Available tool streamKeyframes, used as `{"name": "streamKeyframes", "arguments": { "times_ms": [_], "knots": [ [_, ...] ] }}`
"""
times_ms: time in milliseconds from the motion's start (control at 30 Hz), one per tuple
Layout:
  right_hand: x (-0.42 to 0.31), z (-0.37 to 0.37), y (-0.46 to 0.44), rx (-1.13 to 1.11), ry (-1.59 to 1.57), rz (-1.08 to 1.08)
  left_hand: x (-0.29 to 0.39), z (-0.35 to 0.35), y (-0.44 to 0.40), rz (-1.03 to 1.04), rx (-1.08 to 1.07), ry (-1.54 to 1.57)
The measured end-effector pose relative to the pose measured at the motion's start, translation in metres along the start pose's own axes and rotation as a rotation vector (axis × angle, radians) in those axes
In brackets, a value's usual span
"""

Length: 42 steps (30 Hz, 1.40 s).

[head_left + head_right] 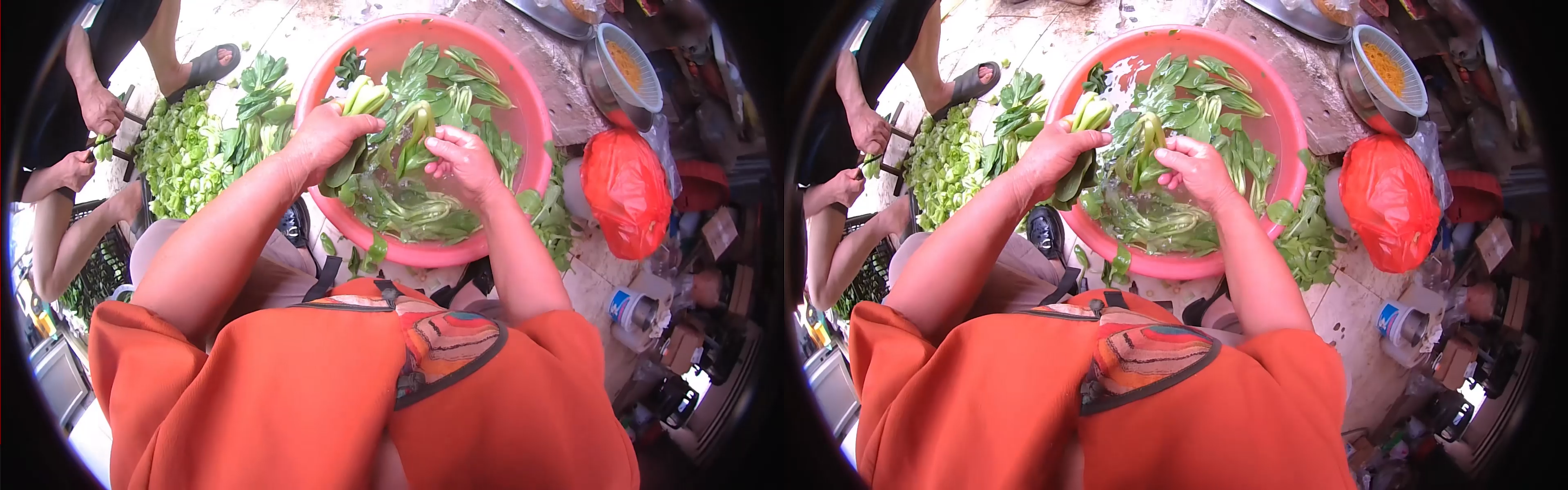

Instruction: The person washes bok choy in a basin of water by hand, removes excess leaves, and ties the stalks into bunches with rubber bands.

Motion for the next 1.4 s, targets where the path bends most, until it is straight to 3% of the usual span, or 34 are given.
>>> {"name": "streamKeyframes", "arguments": {
  "times_ms": [100, 167, 333, 400, 433, 533, 600, 700, 733, 833, 867, 933, 1000, 1067, 1133, 1200, 1400],
  "knots": [
    [-0.017, 0.011, 0.013, -0.035, -0.177, -0.046, -0.003, 0.009, 0.006, 0.006, -0.083, 0.188],
    [-0.024, 0.022, 0.018, -0.001, -0.145, -0.049, 0.001, 0.016, 0.016, -0.152, -0.334, 0.397],
    [-0.035, 0.043, 0.028, 0.165, 0.067, -0.075, -0.005, 0.021, 0.026, -0.191, -0.297, 0.473],
    [-0.047, 0.053, 0.034, 0.309, 0.572, -0.442, -0.003, 0.020, 0.033, -0.176, -0.299, 0.477],
    [-0.058, 0.056, 0.044, 0.283, 0.685, -0.493, -0.002, 0.017, 0.033, -0.182, -0.271, 0.443],
    [-0.064, 0.056, 0.047, 0.265, 0.745, -0.567, -0.002, 0.011, 0.027, -0.119, -0.228, 0.462],
    [-0.064, 0.049, 0.046, 0.230, 0.740, -0.476, 0.002, 0.007, 0.021, -0.100, -0.198, 0.519],
    [-0.060, 0.039, 0.044, -0.104, 0.695, -0.337, 0.017, -0.005, 0.012, -0.067, -0.181, 0.502],
    [-0.058, 0.030, 0.042, -0.104, 0.694, -0.335, 0.022, -0.008, 0.011, -0.045, -0.208, 0.456],
    [-0.060, 0.013, 0.042, -0.112, 0.611, -0.025, 0.029, -0.005, 0.017, -0.071, -0.248, 0.470],
    [-0.065, 0.012, 0.044, -0.110, 0.611, -0.021, 0.029, -0.003, 0.018, -0.081, -0.327, 0.452],
    [-0.085, 0.012, 0.050, 0.189, 0.287, -0.081, 0.027, 0.000, 0.019, -0.094, -0.406, 0.433],
    [-0.085, 0.008, 0.046, 0.145, 0.210, -0.107, 0.025, 0.007, 0.022, -0.153, -0.509, 0.400],
    [-0.086, 0.010, 0.045, 0.117, -0.042, -0.164, 0.024, 0.014, 0.027, -0.144, -0.506, 0.425],
    [-0.085, 0.015, 0.045, 0.116, -0.086, -0.162, 0.023, 0.018, 0.032, -0.237, -0.516, 0.400],
    [-0.079, 0.019, 0.043, -0.014, -0.256, -0.150, 0.019, 0.019, 0.032, -0.259, -0.542, 0.399],
    [-0.073, 0.016, 0.044, 0.063, -0.262, -0.137, 0.015, 0.019, 0.033, -0.324, -0.552, 0.418]
  ]
}}
Point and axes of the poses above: each hand's wrist, its own y-axis away from the middle knuckle, its own z-axis out of the palm, x = y × z, the point moved 2 cm from there along -y, towards the middle knuckle, and after that the axes turned 14 degrees about y, right-handed, at the moved point
